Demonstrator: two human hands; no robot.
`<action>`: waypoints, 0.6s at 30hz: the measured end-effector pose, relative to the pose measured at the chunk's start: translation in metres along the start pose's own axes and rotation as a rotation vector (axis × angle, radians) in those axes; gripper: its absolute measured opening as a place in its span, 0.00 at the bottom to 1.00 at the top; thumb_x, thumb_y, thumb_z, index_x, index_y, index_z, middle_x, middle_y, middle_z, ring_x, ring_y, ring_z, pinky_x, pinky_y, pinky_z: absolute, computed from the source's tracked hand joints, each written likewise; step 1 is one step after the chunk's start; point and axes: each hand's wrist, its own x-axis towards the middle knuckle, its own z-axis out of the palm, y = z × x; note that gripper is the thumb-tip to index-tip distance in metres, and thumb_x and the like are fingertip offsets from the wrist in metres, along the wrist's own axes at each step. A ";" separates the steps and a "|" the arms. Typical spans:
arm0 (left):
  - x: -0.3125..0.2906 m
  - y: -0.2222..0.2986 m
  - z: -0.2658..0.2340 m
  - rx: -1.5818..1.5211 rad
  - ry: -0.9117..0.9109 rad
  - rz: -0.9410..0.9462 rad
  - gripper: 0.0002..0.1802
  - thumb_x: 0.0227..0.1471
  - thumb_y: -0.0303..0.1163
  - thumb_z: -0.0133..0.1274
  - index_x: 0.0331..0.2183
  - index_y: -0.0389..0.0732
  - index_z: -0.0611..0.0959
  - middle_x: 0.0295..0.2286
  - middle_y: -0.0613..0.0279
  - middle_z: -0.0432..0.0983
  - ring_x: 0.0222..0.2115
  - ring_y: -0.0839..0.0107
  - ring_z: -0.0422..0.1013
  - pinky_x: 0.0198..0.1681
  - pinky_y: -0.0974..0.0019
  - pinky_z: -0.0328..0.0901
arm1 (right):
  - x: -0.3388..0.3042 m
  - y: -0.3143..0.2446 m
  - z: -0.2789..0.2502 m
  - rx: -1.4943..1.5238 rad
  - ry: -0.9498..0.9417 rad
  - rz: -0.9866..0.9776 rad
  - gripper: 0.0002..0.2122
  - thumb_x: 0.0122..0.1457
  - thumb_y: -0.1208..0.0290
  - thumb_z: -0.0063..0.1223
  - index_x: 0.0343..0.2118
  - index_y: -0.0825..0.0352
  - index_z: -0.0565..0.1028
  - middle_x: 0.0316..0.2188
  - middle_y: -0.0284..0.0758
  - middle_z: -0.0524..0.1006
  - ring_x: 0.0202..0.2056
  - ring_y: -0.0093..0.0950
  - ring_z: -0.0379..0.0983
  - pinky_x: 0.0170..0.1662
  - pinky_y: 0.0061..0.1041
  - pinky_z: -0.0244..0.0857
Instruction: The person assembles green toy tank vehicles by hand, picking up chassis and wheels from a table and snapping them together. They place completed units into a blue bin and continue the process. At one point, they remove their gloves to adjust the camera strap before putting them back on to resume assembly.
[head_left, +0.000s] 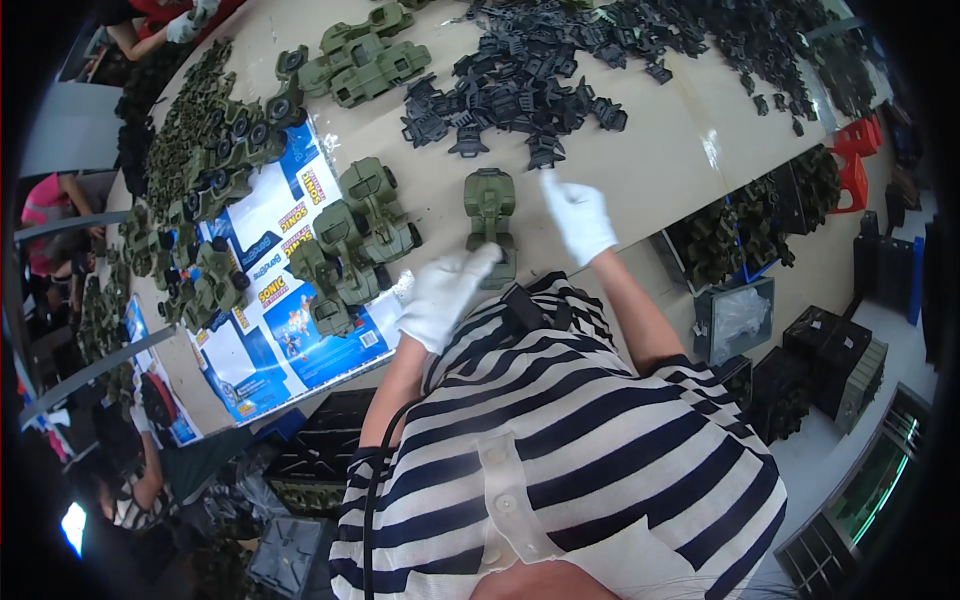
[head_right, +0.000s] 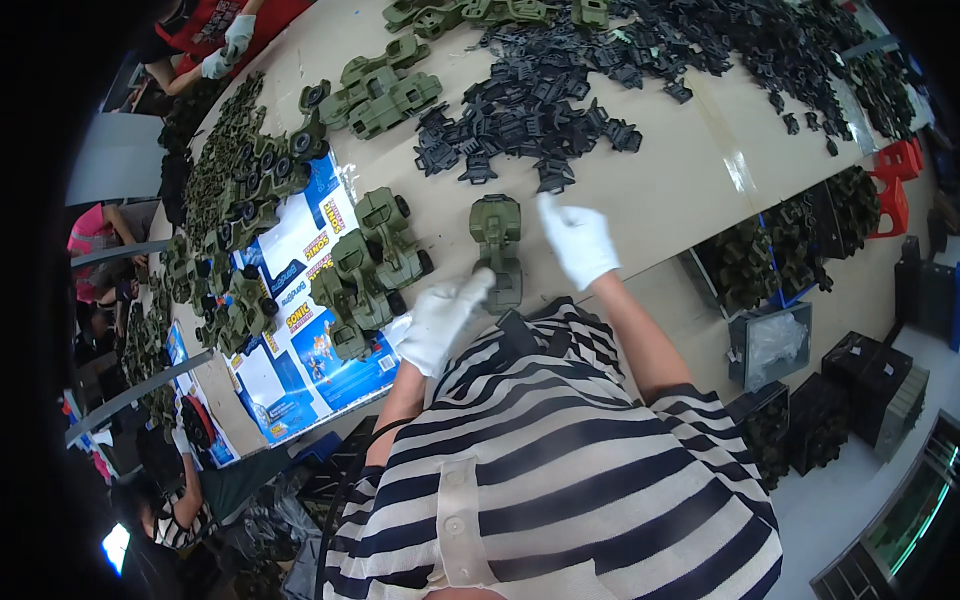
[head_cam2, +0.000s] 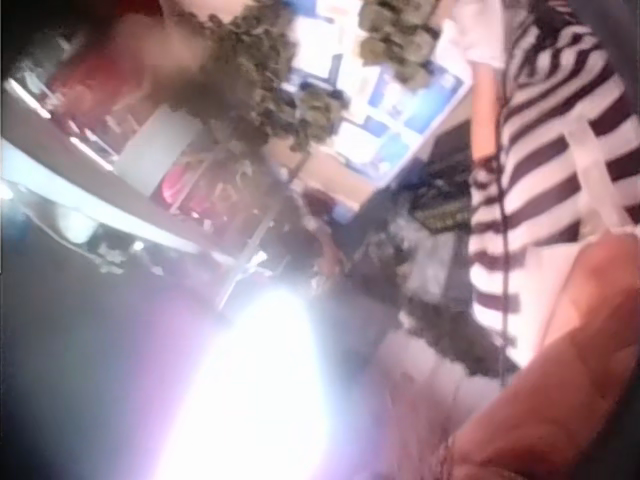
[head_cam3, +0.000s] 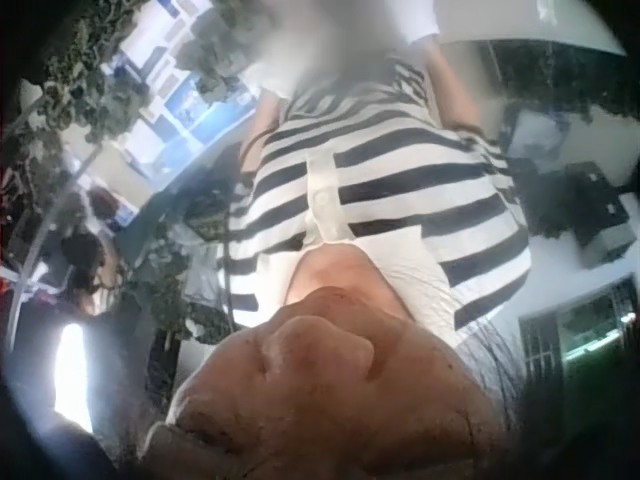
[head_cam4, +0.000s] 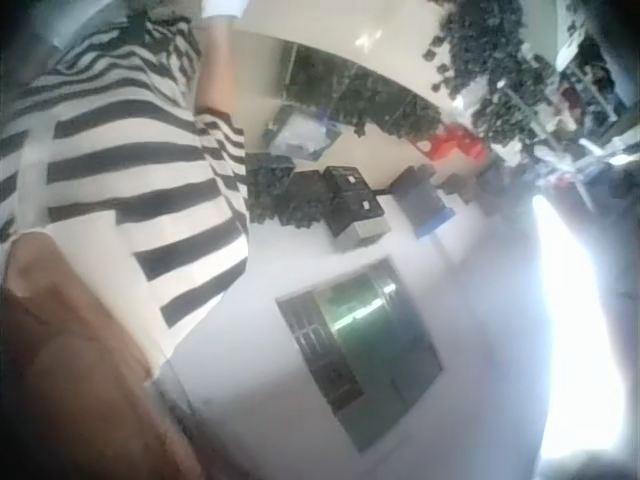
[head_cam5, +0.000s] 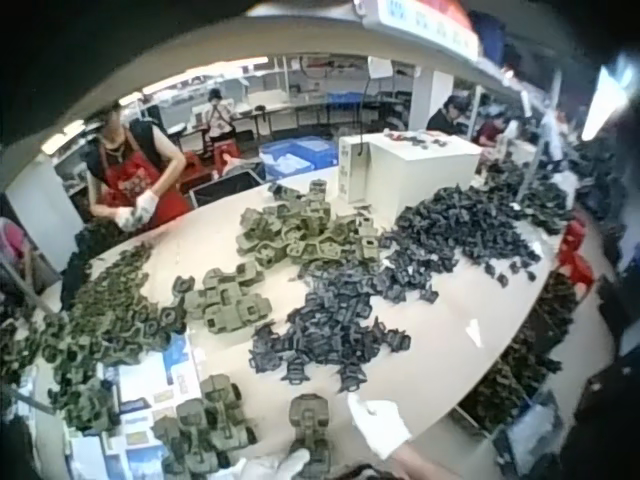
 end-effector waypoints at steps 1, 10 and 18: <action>0.007 -0.013 -0.011 0.043 0.159 0.038 0.19 0.56 0.43 0.56 0.27 0.35 0.83 0.20 0.63 0.76 0.23 0.77 0.69 0.31 0.67 0.65 | 0.009 0.012 -0.012 -0.014 0.042 0.035 0.27 0.61 0.46 0.52 0.14 0.66 0.72 0.12 0.27 0.68 0.18 0.19 0.59 0.24 0.27 0.56; 0.081 -0.021 -0.068 0.921 0.734 -0.027 0.47 0.47 0.55 0.57 0.58 0.30 0.67 0.45 0.40 0.74 0.48 0.49 0.70 0.53 0.54 0.64 | 0.101 0.064 0.003 -0.283 0.246 -0.257 0.16 0.61 0.57 0.52 0.33 0.68 0.79 0.26 0.40 0.80 0.27 0.34 0.76 0.35 0.31 0.68; 0.042 -0.077 -0.049 0.969 0.499 0.181 0.40 0.48 0.44 0.57 0.59 0.36 0.67 0.44 0.45 0.75 0.46 0.51 0.70 0.52 0.54 0.63 | 0.074 0.020 -0.006 -0.572 0.395 -0.268 0.25 0.54 0.45 0.56 0.43 0.63 0.77 0.39 0.42 0.79 0.39 0.43 0.77 0.44 0.38 0.70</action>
